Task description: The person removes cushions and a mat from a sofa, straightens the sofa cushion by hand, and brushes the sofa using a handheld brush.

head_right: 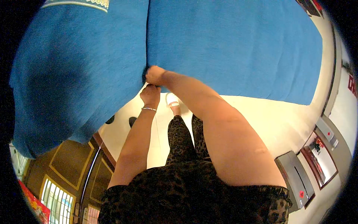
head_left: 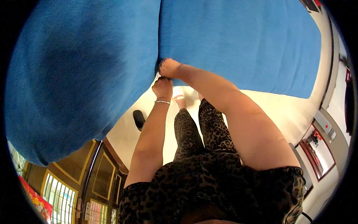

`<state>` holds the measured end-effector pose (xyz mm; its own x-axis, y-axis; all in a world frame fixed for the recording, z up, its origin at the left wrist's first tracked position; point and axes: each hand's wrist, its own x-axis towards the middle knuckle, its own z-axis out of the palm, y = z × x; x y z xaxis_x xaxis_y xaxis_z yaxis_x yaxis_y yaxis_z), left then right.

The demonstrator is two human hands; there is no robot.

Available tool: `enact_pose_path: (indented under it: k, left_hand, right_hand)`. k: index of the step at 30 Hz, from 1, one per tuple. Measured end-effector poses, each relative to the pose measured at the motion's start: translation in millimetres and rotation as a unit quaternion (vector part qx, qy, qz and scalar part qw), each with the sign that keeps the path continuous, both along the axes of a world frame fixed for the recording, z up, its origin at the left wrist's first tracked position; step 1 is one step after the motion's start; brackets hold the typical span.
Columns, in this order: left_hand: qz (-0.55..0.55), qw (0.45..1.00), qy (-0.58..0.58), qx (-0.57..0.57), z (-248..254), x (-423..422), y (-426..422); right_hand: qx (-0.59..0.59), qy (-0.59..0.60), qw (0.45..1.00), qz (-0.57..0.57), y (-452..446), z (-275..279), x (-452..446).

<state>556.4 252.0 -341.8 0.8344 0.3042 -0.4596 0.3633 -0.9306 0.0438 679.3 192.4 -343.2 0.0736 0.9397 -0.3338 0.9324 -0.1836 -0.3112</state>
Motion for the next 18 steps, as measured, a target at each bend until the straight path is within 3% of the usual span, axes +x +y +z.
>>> enact_pose_path:
  k: [1, 4, 5, 9, 13, 18]
  left_hand:
    - [0.017, 1.0, 0.012, 0.004, 3, 1, -1]
    - [0.082, 0.977, -0.173, -0.091, 10, -9, 2]
    - [0.178, 0.951, -0.175, -0.183, 12, -11, 0]
    - [0.272, 0.928, -0.172, -0.187, 13, -10, -12]
    - [0.196, 0.967, -0.098, -0.131, 10, 7, -9]
    - [0.142, 0.966, -0.117, -0.184, 0, -2, 4]
  right_hand:
    - [0.0, -0.003, 1.0, 0.004, -1, 2, 2]
    - [-0.006, -0.023, 1.0, -0.002, -14, 30, 4]
    - [-0.005, -0.035, 0.999, -0.013, -18, 30, 2]
    - [-0.031, -0.117, 0.992, 0.045, -13, 29, 1]
    - [-0.018, -0.115, 0.99, 0.076, -13, 15, 6]
    - [0.127, -0.105, 0.986, 0.028, -33, 11, 5]
